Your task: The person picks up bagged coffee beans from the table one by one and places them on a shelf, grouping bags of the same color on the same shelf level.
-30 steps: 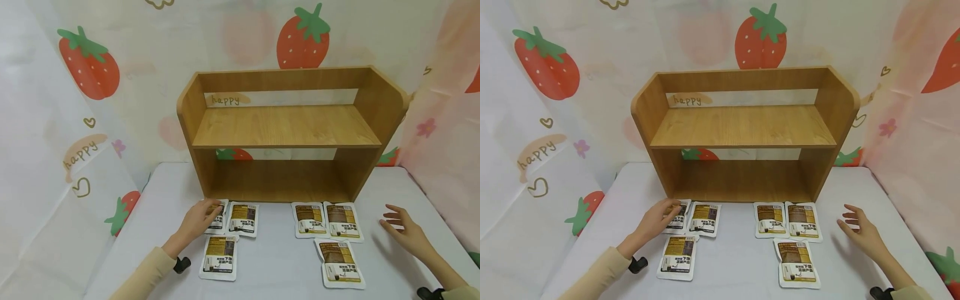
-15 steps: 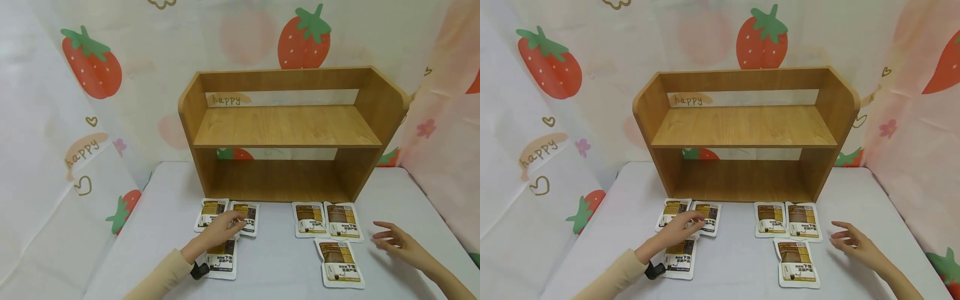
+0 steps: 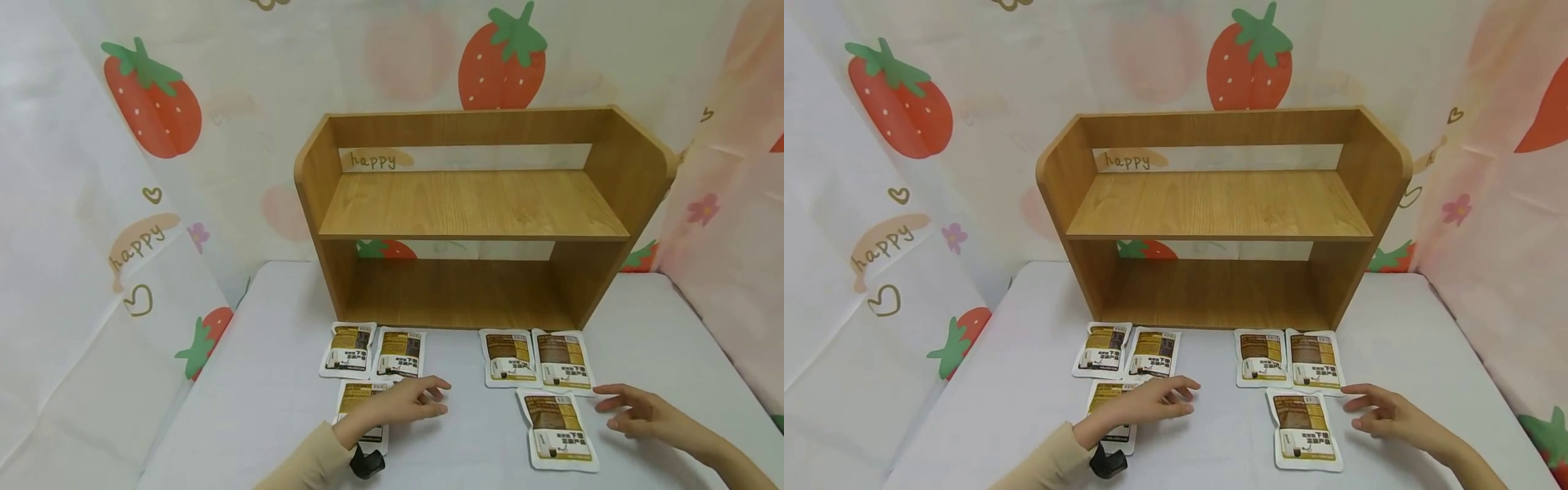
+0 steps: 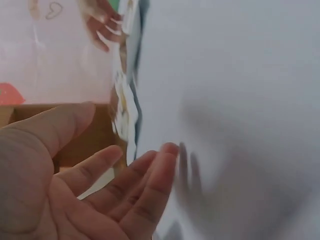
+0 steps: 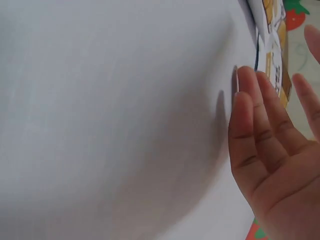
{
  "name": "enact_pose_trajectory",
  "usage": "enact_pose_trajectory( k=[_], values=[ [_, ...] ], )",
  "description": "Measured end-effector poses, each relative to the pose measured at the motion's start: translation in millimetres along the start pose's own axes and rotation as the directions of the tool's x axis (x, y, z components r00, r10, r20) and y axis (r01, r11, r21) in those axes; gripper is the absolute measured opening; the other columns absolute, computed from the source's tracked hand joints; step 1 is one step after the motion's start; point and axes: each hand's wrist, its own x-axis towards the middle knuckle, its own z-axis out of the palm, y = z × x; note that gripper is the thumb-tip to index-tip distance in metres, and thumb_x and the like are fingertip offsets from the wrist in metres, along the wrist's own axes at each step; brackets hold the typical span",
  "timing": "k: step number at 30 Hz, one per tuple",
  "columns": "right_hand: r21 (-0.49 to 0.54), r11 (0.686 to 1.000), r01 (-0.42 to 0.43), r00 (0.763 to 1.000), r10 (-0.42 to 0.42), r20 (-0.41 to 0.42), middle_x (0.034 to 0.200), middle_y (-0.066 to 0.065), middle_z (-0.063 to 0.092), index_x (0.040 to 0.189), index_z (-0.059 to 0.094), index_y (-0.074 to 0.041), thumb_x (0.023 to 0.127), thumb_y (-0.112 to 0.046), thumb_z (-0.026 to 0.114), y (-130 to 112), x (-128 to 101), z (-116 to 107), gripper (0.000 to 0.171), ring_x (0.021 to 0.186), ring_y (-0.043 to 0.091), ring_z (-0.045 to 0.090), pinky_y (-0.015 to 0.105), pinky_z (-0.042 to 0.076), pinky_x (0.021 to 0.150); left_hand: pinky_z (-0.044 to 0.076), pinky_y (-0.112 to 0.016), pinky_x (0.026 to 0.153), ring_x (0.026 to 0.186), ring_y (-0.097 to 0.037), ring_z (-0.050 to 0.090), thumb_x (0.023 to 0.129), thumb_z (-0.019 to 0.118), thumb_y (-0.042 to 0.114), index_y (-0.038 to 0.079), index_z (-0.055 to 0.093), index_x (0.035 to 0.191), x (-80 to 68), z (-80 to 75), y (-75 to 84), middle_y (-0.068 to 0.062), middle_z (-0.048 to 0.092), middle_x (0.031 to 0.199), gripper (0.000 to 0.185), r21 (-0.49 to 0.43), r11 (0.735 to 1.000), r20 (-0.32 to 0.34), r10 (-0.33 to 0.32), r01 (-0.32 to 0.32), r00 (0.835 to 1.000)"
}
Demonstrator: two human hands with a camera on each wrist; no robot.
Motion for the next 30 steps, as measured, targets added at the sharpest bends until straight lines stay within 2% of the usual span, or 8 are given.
enact_pose_trajectory(
  k=[4, 8, 10, 14, 17, 20, 24, 30],
  values=[
    [0.025, 0.998, 0.061, 0.998, -0.061, 0.032, 0.118, 0.015, 0.059, 0.138, 0.031, 0.004, 0.093, -0.010, 0.054, 3, 3, 6, 0.052, 0.085, 0.016, 0.062, 0.028, 0.052, 0.067, 0.048, -0.017, 0.078, 0.093, -0.005, 0.061, 0.091, 0.059, 0.031, 0.012, 0.052, 0.129, 6.2, 14.7, 5.4, -0.008, 0.063, 0.113, 0.043, 0.006, 1.000, 0.032, 0.018, -0.018, 0.999],
    [0.029, 0.993, 0.115, 0.993, -0.116, 0.032, 0.115, -0.004, 0.062, 0.137, 0.033, 0.005, 0.092, -0.007, 0.053, 6, 4, 11, 0.051, 0.084, 0.016, 0.063, 0.027, 0.052, 0.066, 0.048, -0.017, 0.077, 0.092, -0.005, 0.061, 0.091, 0.059, 0.027, 0.010, 0.051, 0.129, 12.0, 25.9, 12.3, -0.010, 0.062, 0.114, 0.043, -0.064, 0.998, 0.045, 0.029, -0.026, 0.999],
    [0.048, 0.991, 0.128, 0.991, -0.130, 0.039, 0.115, -0.009, 0.060, 0.137, 0.033, 0.004, 0.093, -0.006, 0.052, 6, 4, 13, 0.050, 0.085, 0.016, 0.063, 0.028, 0.052, 0.067, 0.049, -0.017, 0.073, 0.090, -0.004, 0.062, 0.091, 0.059, 0.025, 0.009, 0.051, 0.129, 14.7, 31.0, 17.1, -0.012, 0.062, 0.114, 0.042, -0.111, 0.994, 0.054, 0.026, -0.020, 0.998],
    [0.083, 0.978, 0.190, 0.979, -0.195, 0.058, 0.116, -0.012, 0.058, 0.138, 0.033, 0.002, 0.092, -0.001, 0.051, 4, 6, 15, 0.049, 0.083, 0.016, 0.064, 0.028, 0.052, 0.065, 0.050, -0.019, 0.063, 0.082, -0.001, 0.062, 0.091, 0.059, 0.022, 0.009, 0.049, 0.131, 22.8, 41.3, 24.6, -0.012, 0.061, 0.115, 0.043, -0.227, 0.974, 0.079, 0.027, -0.008, 0.996],
    [0.088, 0.974, 0.209, 0.975, -0.214, 0.062, 0.117, -0.012, 0.058, 0.138, 0.033, 0.002, 0.092, 0.000, 0.051, 4, 8, 16, 0.050, 0.081, 0.016, 0.064, 0.029, 0.052, 0.064, 0.053, -0.022, 0.063, 0.081, -0.005, 0.064, 0.092, 0.057, 0.020, 0.008, 0.048, 0.133, 31.7, 49.1, 29.4, -0.009, 0.061, 0.114, 0.043, -0.348, 0.937, 0.104, 0.023, 0.015, 0.994],
    [0.079, 0.981, 0.176, 0.982, -0.181, 0.061, 0.115, -0.013, 0.058, 0.140, 0.031, 0.000, 0.092, -0.002, 0.051, 3, 10, 17, 0.052, 0.082, 0.016, 0.064, 0.029, 0.052, 0.065, 0.054, -0.023, 0.066, 0.080, -0.009, 0.065, 0.092, 0.056, 0.018, 0.008, 0.047, 0.134, 41.3, 57.4, 34.1, -0.006, 0.061, 0.114, 0.043, -0.426, 0.903, 0.134, 0.009, 0.050, 0.991],
    [0.084, 0.986, 0.147, 0.986, -0.153, 0.071, 0.114, -0.012, 0.057, 0.141, 0.030, 0.000, 0.092, -0.004, 0.051, 1, 12, 20, 0.053, 0.084, 0.016, 0.063, 0.029, 0.052, 0.067, 0.054, -0.022, 0.066, 0.079, -0.009, 0.066, 0.091, 0.058, 0.016, 0.008, 0.047, 0.133, 50.7, 69.1, 41.5, -0.006, 0.060, 0.115, 0.044, -0.460, 0.884, 0.154, -0.016, 0.086, 0.988],
    [0.065, 0.986, 0.156, 0.984, -0.160, 0.078, 0.114, -0.014, 0.055, 0.139, 0.035, -0.002, 0.092, -0.006, 0.053, 3, 13, 24, 0.051, 0.085, 0.013, 0.063, 0.026, 0.051, 0.069, 0.054, -0.021, 0.063, 0.074, -0.009, 0.067, 0.088, 0.063, 0.015, 0.010, 0.049, 0.131, 60.4, 82.4, 50.1, -0.002, 0.062, 0.111, 0.045, -0.452, 0.888, 0.095, -0.051, 0.089, 0.994]
  ],
)
